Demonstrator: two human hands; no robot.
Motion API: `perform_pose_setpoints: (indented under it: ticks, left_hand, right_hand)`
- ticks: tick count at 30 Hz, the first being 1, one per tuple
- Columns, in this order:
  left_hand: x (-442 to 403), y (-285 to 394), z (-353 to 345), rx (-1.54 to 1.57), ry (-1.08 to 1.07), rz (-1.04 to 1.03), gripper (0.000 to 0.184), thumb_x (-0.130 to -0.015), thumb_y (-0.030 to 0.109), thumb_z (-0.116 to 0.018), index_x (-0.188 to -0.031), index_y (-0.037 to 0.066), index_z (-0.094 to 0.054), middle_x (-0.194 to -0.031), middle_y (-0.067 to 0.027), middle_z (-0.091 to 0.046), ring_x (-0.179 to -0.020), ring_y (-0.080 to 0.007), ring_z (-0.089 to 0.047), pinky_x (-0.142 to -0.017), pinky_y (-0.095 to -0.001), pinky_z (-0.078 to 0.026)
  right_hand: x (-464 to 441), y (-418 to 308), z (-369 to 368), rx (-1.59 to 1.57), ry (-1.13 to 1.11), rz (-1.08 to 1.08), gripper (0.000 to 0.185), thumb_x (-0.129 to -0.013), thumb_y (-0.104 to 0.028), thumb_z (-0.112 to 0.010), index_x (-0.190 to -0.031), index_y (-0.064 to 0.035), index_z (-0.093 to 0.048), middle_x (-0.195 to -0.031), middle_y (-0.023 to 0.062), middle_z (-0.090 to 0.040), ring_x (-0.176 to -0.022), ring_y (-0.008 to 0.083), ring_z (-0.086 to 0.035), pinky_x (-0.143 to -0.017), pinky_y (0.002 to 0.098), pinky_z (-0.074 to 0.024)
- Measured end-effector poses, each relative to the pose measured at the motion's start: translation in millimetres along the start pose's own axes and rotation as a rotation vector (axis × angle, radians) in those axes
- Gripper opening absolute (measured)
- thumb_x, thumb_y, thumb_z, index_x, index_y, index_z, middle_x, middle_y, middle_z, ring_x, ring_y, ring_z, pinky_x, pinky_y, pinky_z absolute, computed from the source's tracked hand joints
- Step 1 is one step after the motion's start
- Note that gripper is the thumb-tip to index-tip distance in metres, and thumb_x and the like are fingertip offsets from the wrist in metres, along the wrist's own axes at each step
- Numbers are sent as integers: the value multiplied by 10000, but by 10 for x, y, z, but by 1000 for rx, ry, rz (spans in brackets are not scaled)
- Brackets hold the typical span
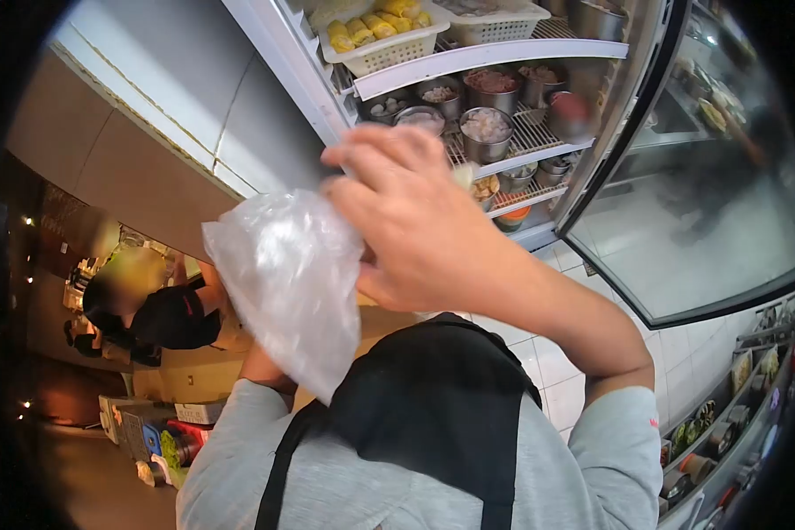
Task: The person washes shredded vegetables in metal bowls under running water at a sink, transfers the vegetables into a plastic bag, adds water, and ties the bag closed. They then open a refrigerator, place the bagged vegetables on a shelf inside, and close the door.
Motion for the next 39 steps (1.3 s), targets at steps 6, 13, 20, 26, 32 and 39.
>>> perform_pose_setpoints:
  ticks: [6,13,20,26,32,39]
  left_hand:
    - [-141,-201,-104,158,-59,253,429,-1076,396,-581,-1276,41,-711,-1311,-68,-675,-1184,-167,-584,-1043,-337,-450]
    - [-103,-417,128,-14,-239,141,364,-1060,324,-579,-1255,52,-722,-1271,-99,-698,-1181,-191,-593,-1054,-350,-456]
    - [-73,185,136,-365,-327,245,376,-1001,236,-566,-1263,-22,-646,-1258,-227,-676,-1182,-326,-641,-1034,-399,-490]
    - [37,-89,83,-635,-279,-113,374,-933,163,-555,-1246,-13,-662,-1261,-245,-689,-1152,-425,-661,-1009,-462,-511]
    - [44,-490,158,-288,-518,115,405,-983,169,-573,-1320,-47,-639,-1426,-243,-621,-1297,-328,-606,-1108,-397,-450]
    - [189,-518,321,-322,-670,-160,376,-1039,242,-582,-1289,-26,-667,-1311,-219,-686,-1213,-291,-630,-1047,-411,-468]
  right_hand:
    - [145,665,33,-562,479,-645,276,-884,-108,-745,-1110,41,-689,-1136,116,-692,-1058,224,-664,-949,312,-494]
    - [115,-392,724,360,132,282,499,-890,-87,-706,-1374,-43,-593,-1232,154,-649,-1218,260,-613,-1107,481,-462]
    - [16,-156,116,777,-463,371,346,-871,-220,-628,-1141,-10,-675,-944,53,-619,-1059,258,-621,-1090,497,-446]
    - [19,211,110,95,-949,-248,154,-949,-159,-644,-966,-10,-680,-913,115,-701,-883,302,-694,-815,446,-528]
    - [781,496,-382,-1783,-283,-1307,582,-1059,-423,-569,-1404,45,-568,-1243,184,-713,-1098,311,-706,-979,445,-559]
    - [861,13,-497,-1681,-494,-527,1112,-855,-698,-701,-1611,2,-285,-1650,222,-345,-1405,441,-501,-1093,583,-468]
Point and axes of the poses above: each hand's wrist, its own x-axis away from the middle knuckle, its own z-axis out of the back of the hand, y = z × x, the point moved 3 cm from there along -x, towards the middle knuckle
